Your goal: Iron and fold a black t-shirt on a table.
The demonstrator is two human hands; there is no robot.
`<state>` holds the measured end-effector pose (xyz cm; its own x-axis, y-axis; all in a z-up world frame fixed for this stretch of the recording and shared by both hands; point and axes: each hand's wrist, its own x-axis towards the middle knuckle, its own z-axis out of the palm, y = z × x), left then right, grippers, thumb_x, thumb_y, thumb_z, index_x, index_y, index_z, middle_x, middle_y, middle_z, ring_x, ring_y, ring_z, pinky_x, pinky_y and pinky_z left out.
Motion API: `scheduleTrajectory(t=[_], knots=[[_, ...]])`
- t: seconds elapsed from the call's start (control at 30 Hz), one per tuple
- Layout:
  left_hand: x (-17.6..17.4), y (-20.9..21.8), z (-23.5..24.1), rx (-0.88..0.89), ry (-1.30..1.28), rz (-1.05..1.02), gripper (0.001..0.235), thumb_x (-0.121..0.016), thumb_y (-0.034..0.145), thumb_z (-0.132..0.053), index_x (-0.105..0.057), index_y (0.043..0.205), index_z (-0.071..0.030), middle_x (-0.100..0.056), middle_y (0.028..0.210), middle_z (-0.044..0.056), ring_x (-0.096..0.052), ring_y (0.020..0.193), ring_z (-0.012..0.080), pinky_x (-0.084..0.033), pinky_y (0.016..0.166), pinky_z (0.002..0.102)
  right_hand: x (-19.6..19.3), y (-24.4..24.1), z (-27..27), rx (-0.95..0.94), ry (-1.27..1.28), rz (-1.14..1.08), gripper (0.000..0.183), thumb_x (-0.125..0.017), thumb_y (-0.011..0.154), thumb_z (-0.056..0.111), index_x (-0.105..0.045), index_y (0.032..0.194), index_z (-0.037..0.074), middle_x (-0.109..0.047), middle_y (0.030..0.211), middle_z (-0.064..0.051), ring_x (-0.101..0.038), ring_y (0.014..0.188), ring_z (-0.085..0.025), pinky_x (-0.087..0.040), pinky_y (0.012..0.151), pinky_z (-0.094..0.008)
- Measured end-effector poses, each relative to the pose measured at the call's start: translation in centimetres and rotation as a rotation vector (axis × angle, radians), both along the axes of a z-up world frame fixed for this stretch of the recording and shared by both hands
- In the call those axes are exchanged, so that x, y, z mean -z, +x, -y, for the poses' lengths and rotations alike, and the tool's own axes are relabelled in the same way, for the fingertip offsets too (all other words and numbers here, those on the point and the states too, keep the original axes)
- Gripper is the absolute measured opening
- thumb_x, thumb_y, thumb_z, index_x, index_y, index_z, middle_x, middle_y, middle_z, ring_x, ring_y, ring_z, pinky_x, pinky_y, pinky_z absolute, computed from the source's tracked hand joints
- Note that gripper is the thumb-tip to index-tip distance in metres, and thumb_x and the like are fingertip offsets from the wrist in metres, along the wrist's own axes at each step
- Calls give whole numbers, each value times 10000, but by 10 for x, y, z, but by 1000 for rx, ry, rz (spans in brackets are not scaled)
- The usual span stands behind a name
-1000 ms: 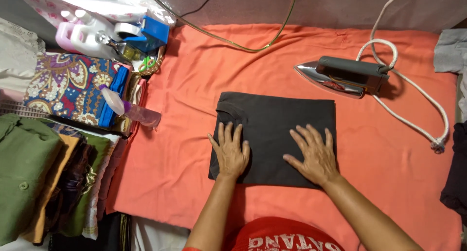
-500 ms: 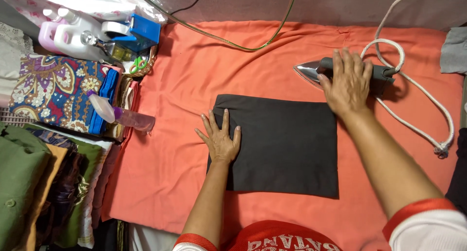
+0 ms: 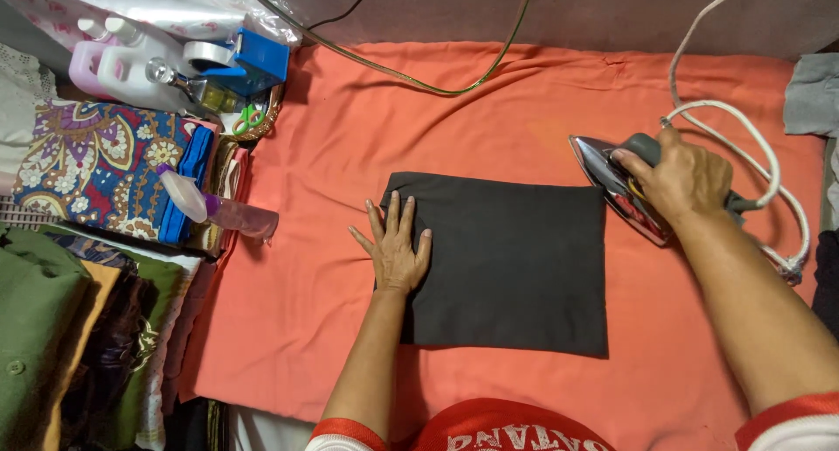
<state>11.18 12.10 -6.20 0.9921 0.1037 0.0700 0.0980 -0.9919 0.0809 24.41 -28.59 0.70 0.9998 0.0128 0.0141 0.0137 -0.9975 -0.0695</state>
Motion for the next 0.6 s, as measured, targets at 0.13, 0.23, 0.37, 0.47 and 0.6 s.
scheduleTrajectory(t=[0.13, 0.23, 0.37, 0.47, 0.6], knots=[[-13, 7, 5, -110, -247, -99, 825, -536, 939, -597, -286, 1607, -184, -175, 1710, 20, 46, 1575, 348, 97, 1170, 729, -35, -41, -20, 66, 23, 9, 706, -706, 892, 724, -651, 1063, 41, -707, 749, -196, -706, 679, -375, -522, 586, -515], [1, 12, 1, -216, -309, -72, 1005, -602, 836, -654, -237, 1593, -102, -149, 1686, 79, 46, 1544, 356, 89, 1156, 695, -39, -74, -49, -240, 41, 81, 602, -782, 740, 668, -655, 880, 96, -704, 728, -123, -701, 689, -317, -534, 608, -448], [37, 14, -14, -286, -403, 69, 970, -675, 838, -591, -297, 1542, -40, -274, 1623, 135, -49, 1546, 380, 43, 1184, 682, -32, -84, -86, -414, 141, 122, 520, -785, 735, 580, -630, 833, 93, -687, 712, -100, -692, 649, -308, -531, 582, -450], [43, 12, -17, -325, -494, 155, 817, -706, 878, -498, -402, 1497, -61, -395, 1560, 119, -138, 1552, 384, 2, 1216, 685, -42, -84, -102, -348, 105, 59, 499, -786, 774, 556, -628, 856, 90, -687, 706, -103, -687, 629, -318, -524, 556, -462], [43, 14, -17, -334, -511, 204, 743, -760, 853, -422, -475, 1437, -64, -460, 1492, 114, -181, 1534, 407, -28, 1196, 700, -67, -99, -112, -317, 135, -7, 469, -806, 766, 522, -636, 857, 94, -692, 682, -120, -684, 622, -344, -518, 539, -487]])
